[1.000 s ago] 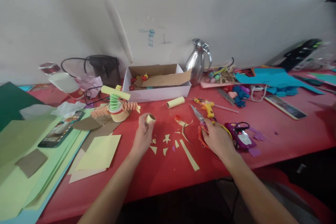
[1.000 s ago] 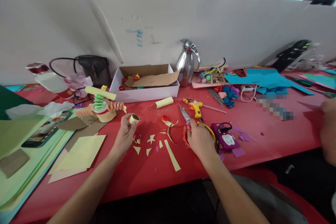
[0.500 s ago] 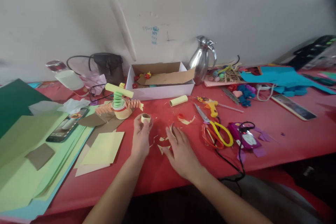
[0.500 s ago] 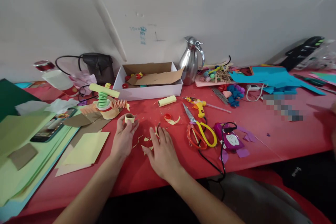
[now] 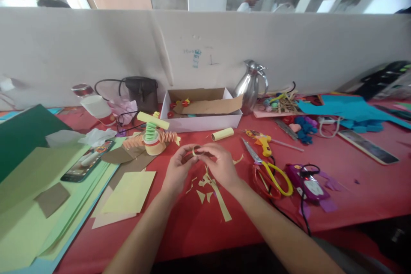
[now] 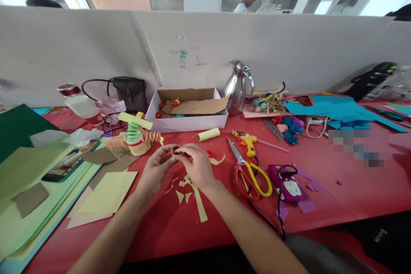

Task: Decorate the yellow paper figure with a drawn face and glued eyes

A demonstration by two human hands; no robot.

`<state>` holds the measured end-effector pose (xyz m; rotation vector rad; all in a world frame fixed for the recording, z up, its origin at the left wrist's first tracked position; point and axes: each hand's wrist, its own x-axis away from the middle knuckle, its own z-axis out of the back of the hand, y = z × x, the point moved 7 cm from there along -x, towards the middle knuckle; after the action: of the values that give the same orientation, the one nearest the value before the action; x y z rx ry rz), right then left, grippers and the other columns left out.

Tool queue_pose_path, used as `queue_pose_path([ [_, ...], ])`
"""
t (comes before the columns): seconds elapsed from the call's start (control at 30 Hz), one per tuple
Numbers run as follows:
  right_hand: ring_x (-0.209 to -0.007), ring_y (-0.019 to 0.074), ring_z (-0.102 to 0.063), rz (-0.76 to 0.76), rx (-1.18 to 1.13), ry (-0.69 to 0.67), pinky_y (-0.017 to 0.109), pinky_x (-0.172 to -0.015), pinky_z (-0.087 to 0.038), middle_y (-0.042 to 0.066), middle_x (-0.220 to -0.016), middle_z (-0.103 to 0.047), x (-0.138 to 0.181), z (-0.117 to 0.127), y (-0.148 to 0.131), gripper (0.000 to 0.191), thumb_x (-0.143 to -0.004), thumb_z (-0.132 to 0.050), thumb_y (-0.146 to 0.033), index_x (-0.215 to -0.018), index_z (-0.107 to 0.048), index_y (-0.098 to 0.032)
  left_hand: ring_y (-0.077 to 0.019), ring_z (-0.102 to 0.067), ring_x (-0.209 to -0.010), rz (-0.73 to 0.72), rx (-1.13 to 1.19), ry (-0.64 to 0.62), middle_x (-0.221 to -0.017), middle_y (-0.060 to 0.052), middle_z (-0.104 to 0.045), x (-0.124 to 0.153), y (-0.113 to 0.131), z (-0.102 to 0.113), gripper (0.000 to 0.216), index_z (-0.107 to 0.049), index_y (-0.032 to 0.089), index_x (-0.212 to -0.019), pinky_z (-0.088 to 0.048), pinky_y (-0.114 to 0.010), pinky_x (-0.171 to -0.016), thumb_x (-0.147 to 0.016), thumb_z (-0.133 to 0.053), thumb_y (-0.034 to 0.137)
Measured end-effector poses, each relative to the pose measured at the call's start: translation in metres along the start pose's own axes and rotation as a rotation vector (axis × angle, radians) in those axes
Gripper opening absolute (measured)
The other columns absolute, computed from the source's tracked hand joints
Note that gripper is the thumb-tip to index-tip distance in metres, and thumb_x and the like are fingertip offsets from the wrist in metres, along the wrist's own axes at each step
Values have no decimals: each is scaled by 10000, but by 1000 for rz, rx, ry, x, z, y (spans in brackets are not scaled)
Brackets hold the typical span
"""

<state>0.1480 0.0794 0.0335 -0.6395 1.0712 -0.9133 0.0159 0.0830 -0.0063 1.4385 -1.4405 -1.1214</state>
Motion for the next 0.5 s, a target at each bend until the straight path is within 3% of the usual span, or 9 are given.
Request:
queue_pose_path([
  [0.1, -1019, 203, -672, -31, 40, -52, 353, -918, -537, 71, -1121, -715, -3, -1, 13, 200, -928, -575, -267, -1082, -698, -234, -177, -641, -984, 21, -140, -46, -1121, -68, -676, -11, -4, 2, 362, -664, 196, -1077, -497, -289, -882, -737, -764, 269],
  [0.17, -983, 204, -688, -103, 105, -81, 359, -872, -556, 82, -1200, -690, -7, 16, 29, 313, -908, -575, -262, -1214, -633, -238, -193, -649, -961, 17, -281, -16, -1109, -81, -686, -19, -8, 8, 434, -654, 200, -1144, -496, -320, -879, -736, -758, 304],
  [0.2, -969, 207, -691, -160, 179, -60, 366, -869, -555, 97, -1232, -673, -11, 33, 40, 371, -888, -589, -259, -1257, -600, -227, -200, -651, -957, 6, -354, 16, -1105, -85, -691, -22, -11, 13, 453, -651, 204, -1167, -494, -333, -881, -742, -748, 326],
  [0.27, -1048, 254, -662, -314, 487, 86, 415, -939, -510, 132, -1129, -701, -14, 85, 65, 296, -883, -569, -247, -1160, -638, -171, -212, -655, -957, -22, -464, 58, -1087, -89, -702, -27, -16, 19, 422, -668, 201, -1144, -489, -350, -892, -758, -722, 363],
  [0.37, -1185, 358, -591, -633, 977, 107, 478, -1014, -426, 254, -1154, -664, -9, 154, 107, 334, -849, -560, -193, -1145, -639, -59, -221, -663, -943, -47, -574, 60, -1029, -78, -725, -27, -20, 23, 333, -701, 199, -1041, -487, -356, -890, -750, -709, 360],
  [0.4, -1184, 373, -593, -745, 1036, 50, 464, -994, -437, 276, -1178, -650, -5, 168, 122, 383, -838, -567, -207, -1178, -623, -40, -223, -664, -932, -55, -626, 66, -1006, -70, -730, -26, -20, 24, 314, -707, 206, -1021, -488, -355, -877, -742, -711, 349],
  [0.5, -1093, 356, -656, -841, 1020, -2, 386, -881, -498, 254, -1103, -693, 5, 185, 152, 402, -797, -577, -197, -1164, -641, -46, -223, -655, -908, -96, -772, 120, -968, -49, -729, -24, -14, 27, 285, -711, 227, -998, -488, -346, -816, -731, -711, 325],
])
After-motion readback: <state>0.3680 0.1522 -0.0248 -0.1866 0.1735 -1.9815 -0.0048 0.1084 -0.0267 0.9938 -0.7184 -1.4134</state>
